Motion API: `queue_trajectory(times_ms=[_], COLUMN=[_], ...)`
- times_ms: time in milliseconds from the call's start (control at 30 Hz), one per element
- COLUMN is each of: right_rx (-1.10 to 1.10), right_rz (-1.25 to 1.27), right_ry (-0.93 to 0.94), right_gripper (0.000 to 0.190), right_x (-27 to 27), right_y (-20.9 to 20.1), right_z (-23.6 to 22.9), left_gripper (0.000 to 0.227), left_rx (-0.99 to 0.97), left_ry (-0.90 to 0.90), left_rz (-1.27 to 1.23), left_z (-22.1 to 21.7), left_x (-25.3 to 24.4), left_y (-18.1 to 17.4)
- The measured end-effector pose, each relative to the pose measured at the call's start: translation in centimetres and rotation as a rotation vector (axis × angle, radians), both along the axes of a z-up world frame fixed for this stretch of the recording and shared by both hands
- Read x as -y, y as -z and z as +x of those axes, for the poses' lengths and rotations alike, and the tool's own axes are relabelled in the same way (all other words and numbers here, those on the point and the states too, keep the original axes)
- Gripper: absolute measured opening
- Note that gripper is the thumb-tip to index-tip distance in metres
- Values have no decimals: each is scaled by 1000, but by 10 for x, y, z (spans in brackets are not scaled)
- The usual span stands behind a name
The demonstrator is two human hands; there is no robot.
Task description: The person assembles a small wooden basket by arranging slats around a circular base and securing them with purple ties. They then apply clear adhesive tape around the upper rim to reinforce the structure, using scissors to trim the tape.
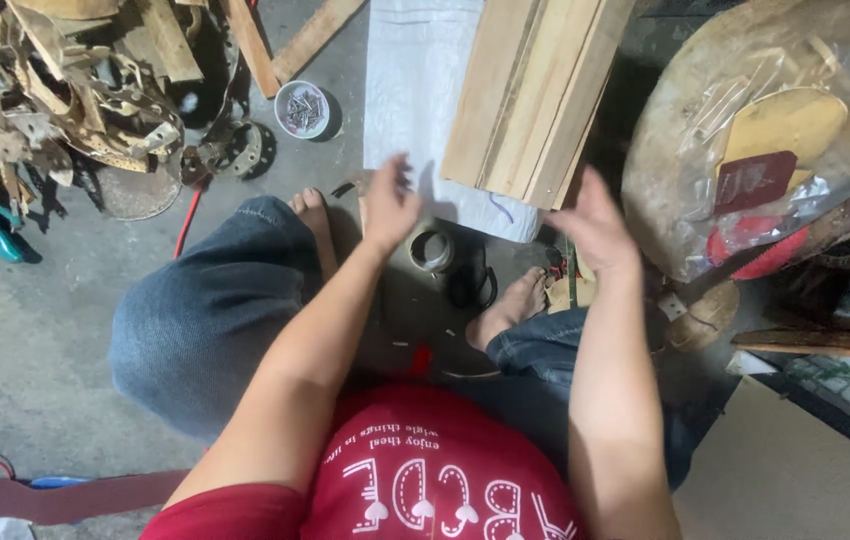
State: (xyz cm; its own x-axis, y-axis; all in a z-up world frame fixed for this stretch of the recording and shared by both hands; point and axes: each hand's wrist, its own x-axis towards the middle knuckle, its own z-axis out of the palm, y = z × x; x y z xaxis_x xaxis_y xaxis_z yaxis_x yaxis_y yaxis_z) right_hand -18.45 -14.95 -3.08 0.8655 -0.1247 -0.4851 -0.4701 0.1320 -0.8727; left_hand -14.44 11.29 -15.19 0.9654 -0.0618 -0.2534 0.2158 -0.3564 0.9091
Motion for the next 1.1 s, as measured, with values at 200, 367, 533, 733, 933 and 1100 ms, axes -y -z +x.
queue_trajectory(times_ms=[200,367,533,733,933,1100], right_rx=[-244,-173,-205,-100,-125,-159], right_rz=[-640,-511,-309,-356,-335,-319], right_ry=[-147,96,410,270,305,342], right_gripper=[29,24,41,50,53,56], right_x=[-9,-23,-21,-14,-13,-7], right_y=[151,237,265,255,266,277], right_z=[-19,-36,-46,-51,-54,-59], left_gripper=[75,67,63,51,63,78], left_rx=[-312,-413,-435,-346,-383,-353], left_ry=[73,80,44,158,115,234], left_rz=[-41,18,38,76,14,-6], left_z=[-6,-4,7,17,28,35], left_x=[38,56,63,62,60,59], left_y=[63,61,59,63,15,0])
